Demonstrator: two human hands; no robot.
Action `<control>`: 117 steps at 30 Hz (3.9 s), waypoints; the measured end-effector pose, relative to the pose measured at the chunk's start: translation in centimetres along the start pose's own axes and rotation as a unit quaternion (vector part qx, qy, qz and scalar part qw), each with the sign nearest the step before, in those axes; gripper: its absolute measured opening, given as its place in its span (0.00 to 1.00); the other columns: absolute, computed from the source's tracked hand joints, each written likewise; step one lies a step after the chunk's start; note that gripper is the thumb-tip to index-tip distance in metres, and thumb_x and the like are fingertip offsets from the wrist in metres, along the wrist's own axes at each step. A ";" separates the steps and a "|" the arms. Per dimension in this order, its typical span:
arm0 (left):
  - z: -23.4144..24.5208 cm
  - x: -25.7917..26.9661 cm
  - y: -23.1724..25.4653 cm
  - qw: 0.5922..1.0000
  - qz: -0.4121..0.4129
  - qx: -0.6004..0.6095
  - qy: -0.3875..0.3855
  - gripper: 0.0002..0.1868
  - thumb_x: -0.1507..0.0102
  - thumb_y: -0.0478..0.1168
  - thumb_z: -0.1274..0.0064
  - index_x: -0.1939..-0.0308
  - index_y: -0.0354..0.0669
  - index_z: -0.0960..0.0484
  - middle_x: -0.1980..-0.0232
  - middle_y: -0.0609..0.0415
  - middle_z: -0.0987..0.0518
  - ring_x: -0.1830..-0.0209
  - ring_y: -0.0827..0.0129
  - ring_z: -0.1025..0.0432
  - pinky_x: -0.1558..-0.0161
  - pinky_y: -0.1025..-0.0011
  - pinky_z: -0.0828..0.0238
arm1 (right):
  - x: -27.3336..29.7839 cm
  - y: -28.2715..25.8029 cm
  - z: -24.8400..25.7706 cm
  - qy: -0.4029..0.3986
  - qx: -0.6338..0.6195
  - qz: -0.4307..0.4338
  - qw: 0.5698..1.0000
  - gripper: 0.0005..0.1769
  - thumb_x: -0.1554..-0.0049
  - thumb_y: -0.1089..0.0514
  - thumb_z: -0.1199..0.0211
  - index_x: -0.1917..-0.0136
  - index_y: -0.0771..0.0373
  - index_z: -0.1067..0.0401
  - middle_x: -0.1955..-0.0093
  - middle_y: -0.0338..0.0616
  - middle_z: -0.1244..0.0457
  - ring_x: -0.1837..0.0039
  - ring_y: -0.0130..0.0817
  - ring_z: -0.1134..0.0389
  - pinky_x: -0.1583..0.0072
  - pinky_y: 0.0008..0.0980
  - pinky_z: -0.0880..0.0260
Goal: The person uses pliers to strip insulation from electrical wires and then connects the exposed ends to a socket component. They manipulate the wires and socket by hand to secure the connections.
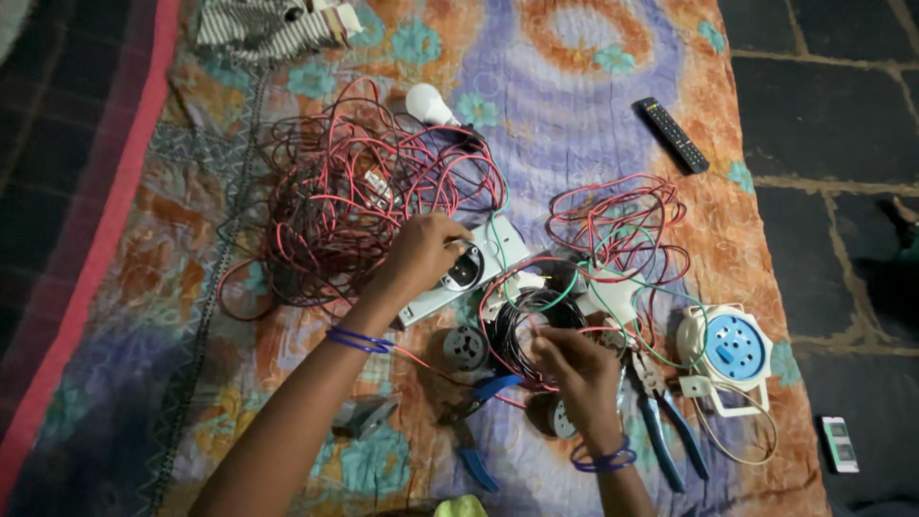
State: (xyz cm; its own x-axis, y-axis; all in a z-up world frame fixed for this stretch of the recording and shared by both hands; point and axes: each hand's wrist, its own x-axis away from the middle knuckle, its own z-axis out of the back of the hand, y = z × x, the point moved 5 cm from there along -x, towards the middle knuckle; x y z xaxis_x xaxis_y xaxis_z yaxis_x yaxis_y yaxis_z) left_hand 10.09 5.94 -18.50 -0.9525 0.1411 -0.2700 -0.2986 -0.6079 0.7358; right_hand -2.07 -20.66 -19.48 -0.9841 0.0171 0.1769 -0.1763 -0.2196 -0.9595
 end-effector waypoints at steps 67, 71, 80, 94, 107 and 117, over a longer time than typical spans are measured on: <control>1.9 6.0 7.2 0.945 0.165 0.257 0.116 0.10 0.38 0.43 0.38 0.59 0.40 0.10 0.64 0.57 0.12 0.64 0.81 0.23 0.59 0.79 0.28 | 1.5 -6.9 -7.0 0.143 0.013 0.245 0.959 0.07 0.40 0.67 0.34 0.47 0.68 0.24 0.52 0.42 0.35 0.53 0.23 0.31 0.52 0.22 0.30; 1.1 6.1 6.5 0.918 0.210 0.326 0.080 0.13 0.40 0.44 0.36 0.60 0.37 0.10 0.66 0.57 0.14 0.68 0.82 0.26 0.64 0.79 0.30 | 2.4 -8.2 -7.0 0.182 0.061 0.286 0.939 0.07 0.40 0.68 0.33 0.47 0.68 0.23 0.52 0.44 0.34 0.54 0.26 0.31 0.52 0.24 0.30; -0.6 6.0 6.2 0.874 0.202 0.440 0.039 0.12 0.40 0.41 0.36 0.61 0.32 0.11 0.67 0.57 0.16 0.68 0.81 0.27 0.63 0.78 0.31 | 2.1 -8.8 -6.4 0.163 0.071 0.320 0.931 0.07 0.38 0.69 0.34 0.46 0.69 0.24 0.50 0.43 0.34 0.52 0.26 0.31 0.50 0.24 0.30; 1.1 5.3 6.9 0.923 0.031 0.384 -0.013 0.09 0.32 0.41 0.41 0.58 0.37 0.15 0.57 0.59 0.19 0.58 0.79 0.27 0.57 0.77 0.31 | -2.4 -4.7 -5.2 -0.102 -0.276 -0.081 0.952 0.09 0.40 0.57 0.37 0.53 0.65 0.24 0.64 0.33 0.38 0.61 0.23 0.40 0.56 0.24 0.41; 1.3 5.6 7.7 0.924 0.139 0.356 0.021 0.11 0.39 0.42 0.36 0.60 0.35 0.12 0.64 0.58 0.14 0.63 0.81 0.24 0.56 0.77 0.27 | 2.6 -8.8 -6.2 0.172 0.016 0.293 0.940 0.05 0.36 0.64 0.35 0.46 0.67 0.25 0.51 0.36 0.36 0.52 0.19 0.33 0.52 0.17 0.32; 2.0 6.0 7.1 0.937 0.129 0.324 0.001 0.16 0.38 0.46 0.38 0.51 0.42 0.14 0.59 0.55 0.15 0.64 0.80 0.24 0.65 0.72 0.26 | 0.1 -3.8 -2.2 0.070 -0.197 0.053 0.976 0.10 0.39 0.59 0.37 0.46 0.65 0.23 0.65 0.31 0.38 0.68 0.17 0.41 0.66 0.20 0.43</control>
State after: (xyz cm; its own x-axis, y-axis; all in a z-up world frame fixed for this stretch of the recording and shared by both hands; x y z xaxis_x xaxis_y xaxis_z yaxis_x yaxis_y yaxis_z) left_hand 2.10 4.02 -13.72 -0.9982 0.0518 -0.0313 -0.0323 -0.0185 0.9993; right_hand -1.51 -17.72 -16.28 -0.9858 0.1543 0.0669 -0.0411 0.1646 -0.9855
